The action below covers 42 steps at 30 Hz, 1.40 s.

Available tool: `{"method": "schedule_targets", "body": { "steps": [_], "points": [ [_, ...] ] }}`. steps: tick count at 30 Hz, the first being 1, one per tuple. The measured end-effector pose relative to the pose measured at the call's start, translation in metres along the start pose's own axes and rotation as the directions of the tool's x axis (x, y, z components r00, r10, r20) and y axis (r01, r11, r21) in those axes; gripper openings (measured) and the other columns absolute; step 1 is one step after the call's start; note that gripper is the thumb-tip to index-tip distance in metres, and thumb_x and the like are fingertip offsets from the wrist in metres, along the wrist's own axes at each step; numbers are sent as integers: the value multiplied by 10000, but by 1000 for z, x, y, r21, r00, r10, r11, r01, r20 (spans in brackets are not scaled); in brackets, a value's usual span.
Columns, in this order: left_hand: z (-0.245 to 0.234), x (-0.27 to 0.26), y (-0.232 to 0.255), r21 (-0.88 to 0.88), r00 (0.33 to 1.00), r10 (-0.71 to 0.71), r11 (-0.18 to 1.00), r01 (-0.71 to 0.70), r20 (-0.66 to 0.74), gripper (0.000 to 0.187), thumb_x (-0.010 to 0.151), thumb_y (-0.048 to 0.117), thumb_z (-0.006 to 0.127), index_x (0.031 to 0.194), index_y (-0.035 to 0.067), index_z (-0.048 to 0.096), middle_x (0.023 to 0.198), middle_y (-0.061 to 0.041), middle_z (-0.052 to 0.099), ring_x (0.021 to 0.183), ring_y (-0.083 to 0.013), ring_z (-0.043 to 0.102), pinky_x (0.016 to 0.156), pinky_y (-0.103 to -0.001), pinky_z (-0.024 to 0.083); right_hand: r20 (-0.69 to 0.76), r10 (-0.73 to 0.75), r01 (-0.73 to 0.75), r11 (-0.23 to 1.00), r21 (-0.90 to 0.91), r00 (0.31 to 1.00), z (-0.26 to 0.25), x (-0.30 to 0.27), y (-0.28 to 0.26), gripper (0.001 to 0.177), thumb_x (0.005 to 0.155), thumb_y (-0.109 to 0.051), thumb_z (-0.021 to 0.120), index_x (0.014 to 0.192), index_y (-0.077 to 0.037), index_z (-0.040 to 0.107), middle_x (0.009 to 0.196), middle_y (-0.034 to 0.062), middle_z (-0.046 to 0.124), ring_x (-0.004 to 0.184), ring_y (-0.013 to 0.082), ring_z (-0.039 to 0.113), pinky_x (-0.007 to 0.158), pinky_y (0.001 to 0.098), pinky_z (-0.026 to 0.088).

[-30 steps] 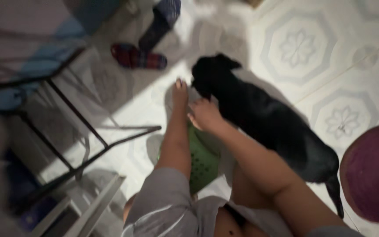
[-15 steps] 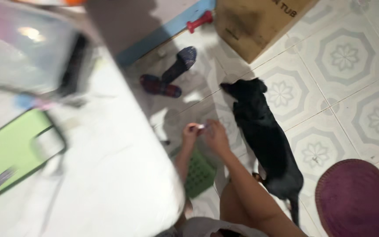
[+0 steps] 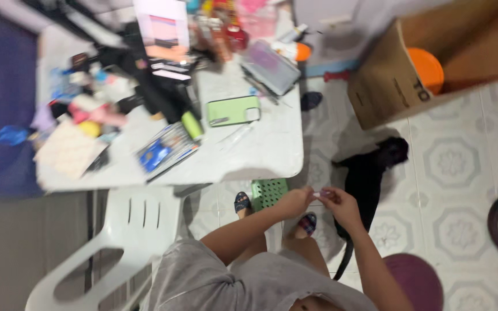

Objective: The person organizes a cluttered room by picking up various items from a table and placing them into a white plastic cabinet. They handle a patterned cloth, a small box, and multiple bottles, arranging them inside the cabinet compartments.

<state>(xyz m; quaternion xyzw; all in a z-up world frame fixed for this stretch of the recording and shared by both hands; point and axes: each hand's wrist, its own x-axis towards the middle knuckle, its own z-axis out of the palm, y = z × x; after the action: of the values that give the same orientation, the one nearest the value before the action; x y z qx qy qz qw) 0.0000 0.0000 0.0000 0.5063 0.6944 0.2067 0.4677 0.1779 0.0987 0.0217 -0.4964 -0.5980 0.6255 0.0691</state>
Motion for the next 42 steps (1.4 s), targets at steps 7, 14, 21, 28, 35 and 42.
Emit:
{"method": "schedule_targets", "body": {
  "steps": [7,14,21,28,35,42],
  "points": [
    [-138,-89,-40,-345,655,-404,911,225,-638,437,1077,395,453,1173,-10,588,979,-332,672,946,-532,637,813,-579,502,345,-375,424,903,-76,861,82,-9,-151,353,907,-139,748,1227,-1,691,946,52,729,853,119,664,771,268,535],
    [-290,-207,-166,-434,134,-480,859,272,-867,267,1033,249,553,1097,23,679,1013,-269,716,969,-483,673,823,-529,529,495,-445,558,824,-102,747,212,-15,-246,333,940,-184,727,1227,-19,690,1117,111,762,1006,194,737,863,320,572],
    [-386,-198,-258,-338,358,-415,905,258,-837,306,922,261,645,1162,103,754,1033,-234,740,972,-411,716,870,-475,567,521,-613,800,516,-306,594,389,31,-279,459,884,-232,725,1305,-55,675,1456,178,581,1406,413,456,1156,490,369],
    [-419,-194,-307,-281,560,-266,958,62,-784,348,984,262,619,1238,41,709,1144,-216,725,1072,-394,701,912,-445,557,613,-582,844,396,-361,535,485,61,-316,534,906,-223,682,1389,-9,606,1547,201,497,1472,433,380,1185,508,323],
    [-404,-273,-306,-477,438,-387,872,-112,-811,195,939,113,654,1097,29,733,1053,-158,769,988,-304,750,868,-372,575,699,-482,842,403,-359,529,511,63,-336,469,914,-206,694,1346,-29,643,1533,183,521,1478,413,375,1178,528,287],
    [-310,-424,-358,-597,-244,-564,797,92,-789,256,856,-19,626,1098,10,704,1097,-175,716,1033,-311,706,931,-375,554,851,-485,937,349,-23,202,578,35,-330,383,922,-174,697,1281,-41,680,1448,164,604,1431,377,480,1178,452,389]
  ]
}}
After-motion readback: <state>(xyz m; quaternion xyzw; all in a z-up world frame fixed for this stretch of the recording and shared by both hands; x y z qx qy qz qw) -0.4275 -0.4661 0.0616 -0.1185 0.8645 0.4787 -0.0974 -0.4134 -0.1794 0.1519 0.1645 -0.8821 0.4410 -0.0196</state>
